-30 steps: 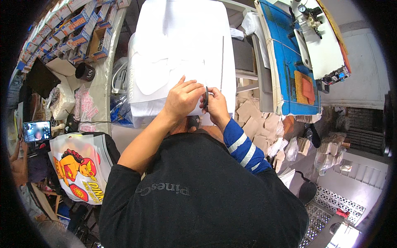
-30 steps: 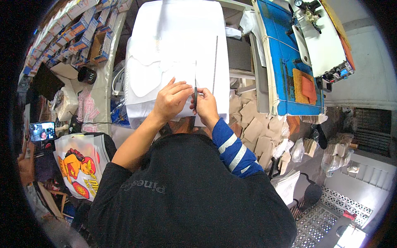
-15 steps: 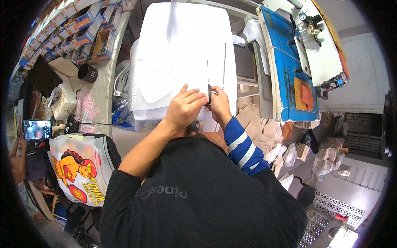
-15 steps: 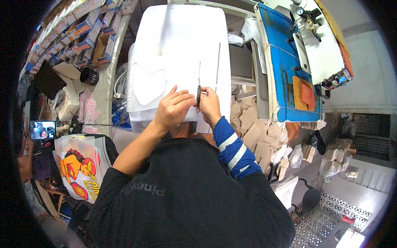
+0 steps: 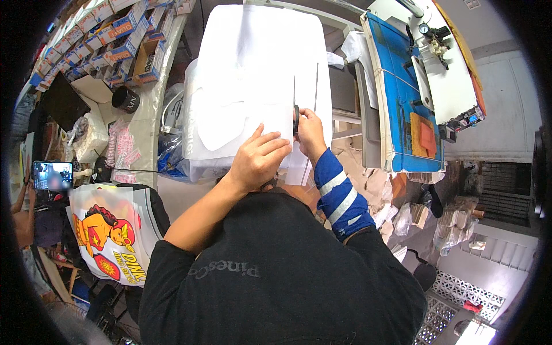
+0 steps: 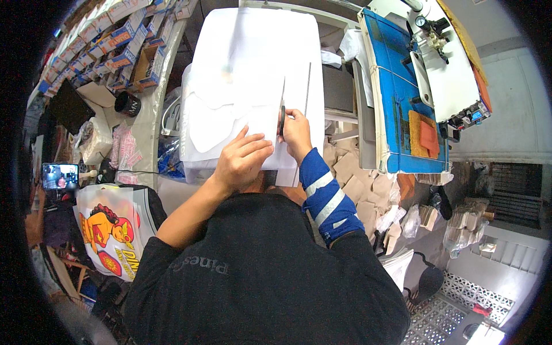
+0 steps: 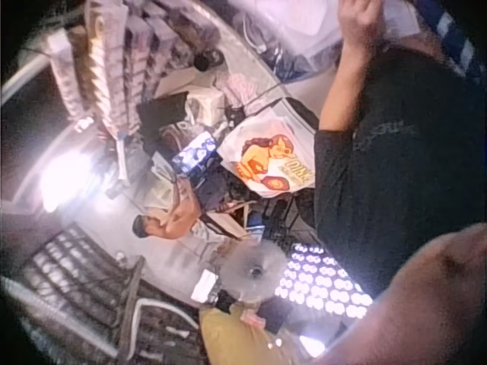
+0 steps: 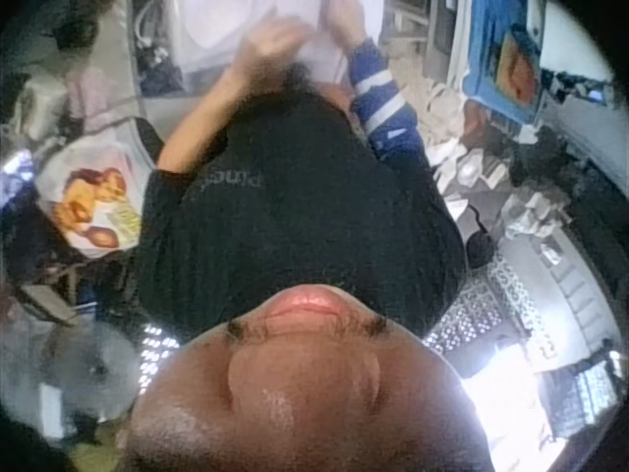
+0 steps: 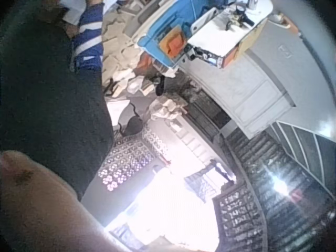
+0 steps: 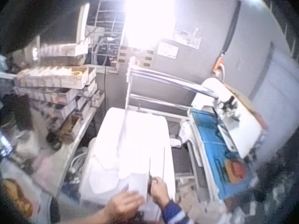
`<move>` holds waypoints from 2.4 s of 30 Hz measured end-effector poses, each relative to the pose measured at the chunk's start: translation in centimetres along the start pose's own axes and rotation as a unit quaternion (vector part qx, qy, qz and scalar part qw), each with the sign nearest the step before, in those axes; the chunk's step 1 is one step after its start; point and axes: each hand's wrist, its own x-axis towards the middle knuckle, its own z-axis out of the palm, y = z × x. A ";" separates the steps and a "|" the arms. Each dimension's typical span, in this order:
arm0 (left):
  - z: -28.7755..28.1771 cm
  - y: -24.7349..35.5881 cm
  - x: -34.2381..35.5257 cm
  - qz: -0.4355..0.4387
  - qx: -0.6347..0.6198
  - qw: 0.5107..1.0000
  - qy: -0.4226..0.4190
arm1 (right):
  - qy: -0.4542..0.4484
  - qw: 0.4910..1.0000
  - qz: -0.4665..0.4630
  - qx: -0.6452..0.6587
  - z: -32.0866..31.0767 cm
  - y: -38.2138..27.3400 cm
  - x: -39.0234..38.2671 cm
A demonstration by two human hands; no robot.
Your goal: The person places white t-shirts on a heat press, aligns them, and uses scissors to trim transfer paper. They then press the shirts and stack finished printed shirts on a nearby table.
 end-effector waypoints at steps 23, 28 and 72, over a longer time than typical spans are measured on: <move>-2.9 -12.3 -0.8 -0.193 0.263 0.912 -0.248 | -0.035 0.998 -0.056 -0.025 -3.7 -2.3 -3.8; -6.0 -16.5 0.3 -0.155 0.165 0.943 -0.245 | -0.068 0.995 -0.038 -0.062 -6.1 3.3 -8.0; 2.3 -3.7 -2.2 -0.009 0.064 0.997 -0.030 | -0.094 0.993 0.075 0.015 -0.2 4.9 -10.9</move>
